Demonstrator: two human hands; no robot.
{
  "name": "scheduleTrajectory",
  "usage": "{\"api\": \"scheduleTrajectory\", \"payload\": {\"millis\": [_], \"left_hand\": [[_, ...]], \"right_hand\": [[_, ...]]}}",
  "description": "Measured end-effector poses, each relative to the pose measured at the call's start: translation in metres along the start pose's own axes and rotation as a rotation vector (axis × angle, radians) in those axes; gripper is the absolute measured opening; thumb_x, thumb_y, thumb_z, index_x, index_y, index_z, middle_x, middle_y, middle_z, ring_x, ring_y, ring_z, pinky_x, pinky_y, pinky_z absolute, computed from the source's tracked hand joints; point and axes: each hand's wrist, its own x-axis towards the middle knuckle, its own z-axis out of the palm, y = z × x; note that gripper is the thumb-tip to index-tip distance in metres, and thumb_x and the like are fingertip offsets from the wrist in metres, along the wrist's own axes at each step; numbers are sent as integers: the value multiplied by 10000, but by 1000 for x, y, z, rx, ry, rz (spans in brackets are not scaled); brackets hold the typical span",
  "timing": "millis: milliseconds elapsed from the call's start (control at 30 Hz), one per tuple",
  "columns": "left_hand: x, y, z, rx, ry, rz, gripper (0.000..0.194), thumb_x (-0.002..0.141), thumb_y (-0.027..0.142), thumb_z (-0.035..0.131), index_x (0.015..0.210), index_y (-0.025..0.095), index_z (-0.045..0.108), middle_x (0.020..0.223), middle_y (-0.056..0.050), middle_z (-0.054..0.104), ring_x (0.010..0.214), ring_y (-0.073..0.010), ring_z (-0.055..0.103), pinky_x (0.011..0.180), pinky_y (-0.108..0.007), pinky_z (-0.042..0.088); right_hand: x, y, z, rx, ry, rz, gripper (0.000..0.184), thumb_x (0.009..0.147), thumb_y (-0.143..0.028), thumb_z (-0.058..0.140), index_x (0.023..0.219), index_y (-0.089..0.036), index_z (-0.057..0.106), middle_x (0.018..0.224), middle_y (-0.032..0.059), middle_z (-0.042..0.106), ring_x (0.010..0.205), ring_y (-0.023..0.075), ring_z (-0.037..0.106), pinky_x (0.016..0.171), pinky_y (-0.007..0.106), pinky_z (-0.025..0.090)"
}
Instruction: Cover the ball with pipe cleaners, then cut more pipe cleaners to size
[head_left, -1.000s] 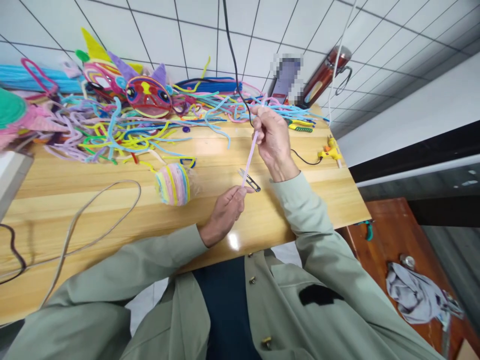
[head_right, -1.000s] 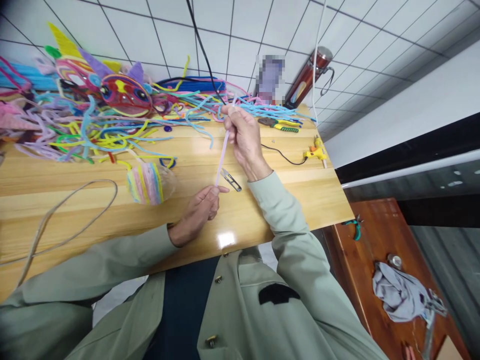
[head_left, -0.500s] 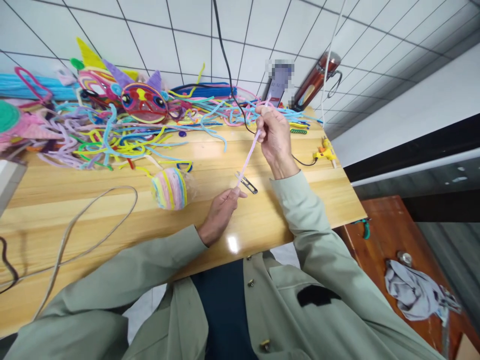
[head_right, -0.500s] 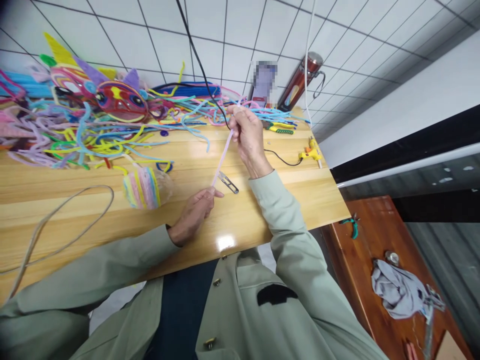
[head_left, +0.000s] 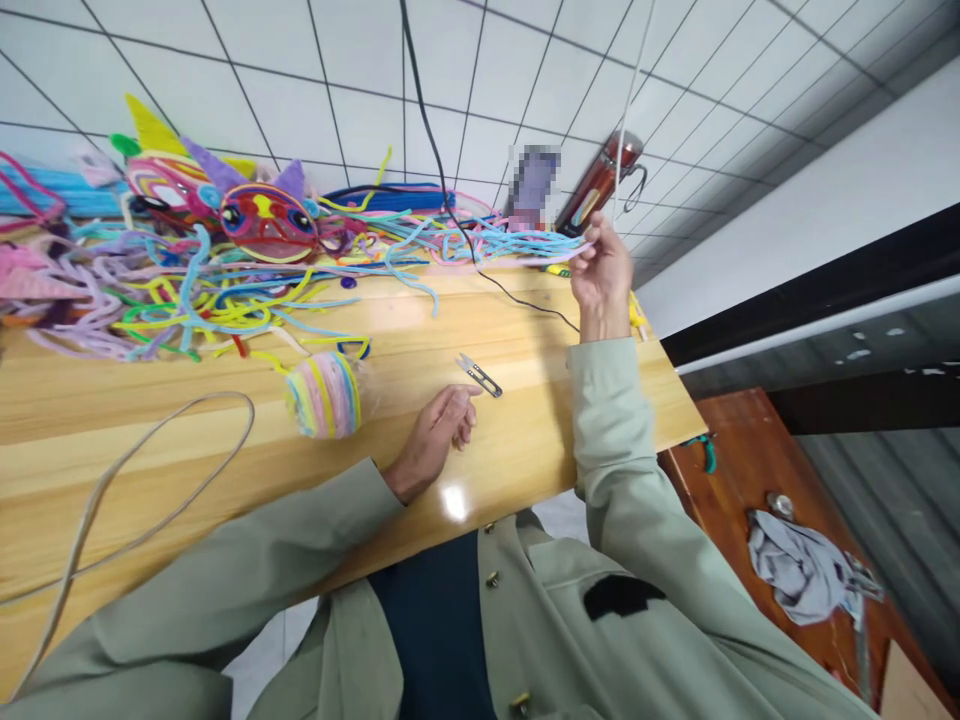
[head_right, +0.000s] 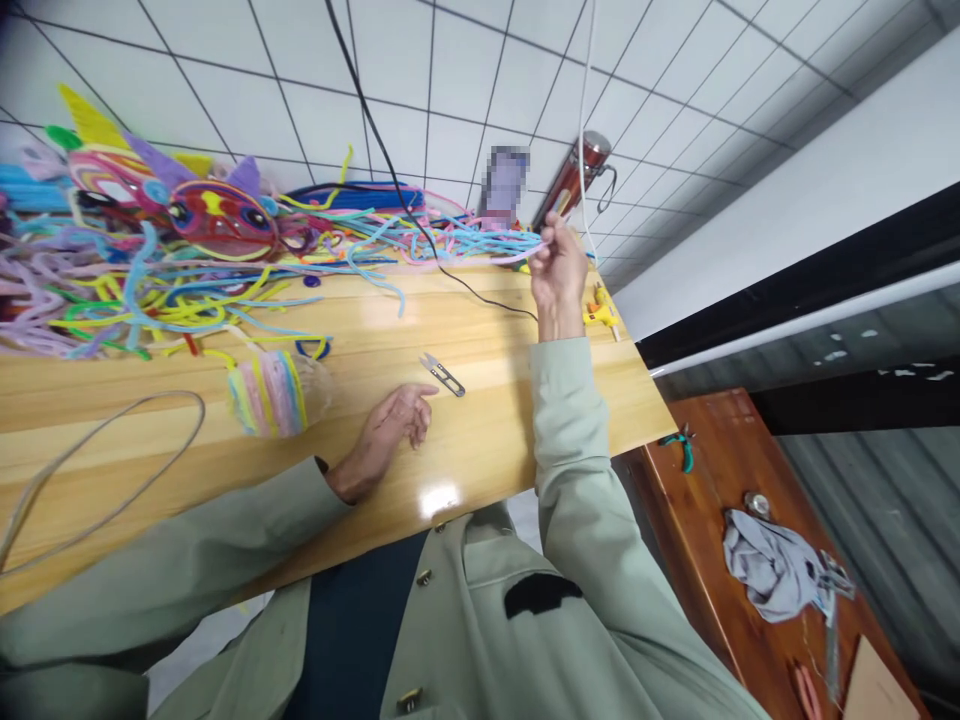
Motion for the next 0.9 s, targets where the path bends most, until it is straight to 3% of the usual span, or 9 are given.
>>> {"api": "scheduleTrajectory", "payload": {"millis": [133,267,367,433,600,733,900], "left_hand": [[-1,-1,-2,122,-95,18,710,959,840,603,989,141,726,775,-11,587,631,-136,542,577,-264,447],[-2,-2,-3,202,-149,-10,654,1006,770,569,964,140,740,754,-12,579,649,-152,539,598,-276,431],[-2,-4,-3,231,-164,-16,613,1023,723,560,958,142,745,745,-9,573,661,-159,532,610,-282,420],[-2,-5,-4,249,-172,-11,594,1032,699,549,956,145,751,738,-6,570,666,-164,529,615,-284,416],[-2,-6,-5,278,-187,11,545,1059,637,521,940,157,749,736,-7,572,676,-168,536,621,-277,422],[-2,0,-1,342,-220,83,483,1078,543,484,859,177,710,719,-13,585,683,-177,545,637,-282,418],[0,4,4,397,-243,134,362,1043,428,562,793,196,684,741,-26,655,730,-189,604,715,-294,450]], "right_hand": [[35,-12,-46,71,253,-7,294,981,-341,737,791,-267,525,594,-98,525,548,82,478,465,223,421],[56,-3,-58,-37,270,7,482,966,-423,751,660,-291,402,528,-61,443,632,131,498,536,284,468],[74,12,-43,-221,245,67,505,932,-419,773,659,-296,367,528,-91,341,604,111,416,528,255,430],[85,20,-27,-247,272,93,424,957,-333,719,693,-280,391,549,-98,360,583,97,404,503,214,412],[93,28,3,-204,383,106,214,1006,-191,570,846,-254,443,710,-69,517,653,89,590,565,167,533],[71,20,17,-300,408,97,211,962,-221,676,902,-253,477,813,-65,545,673,97,610,588,205,558],[14,6,54,-319,192,-24,175,914,-97,602,875,-258,545,806,-48,616,674,103,647,628,220,497]]}}
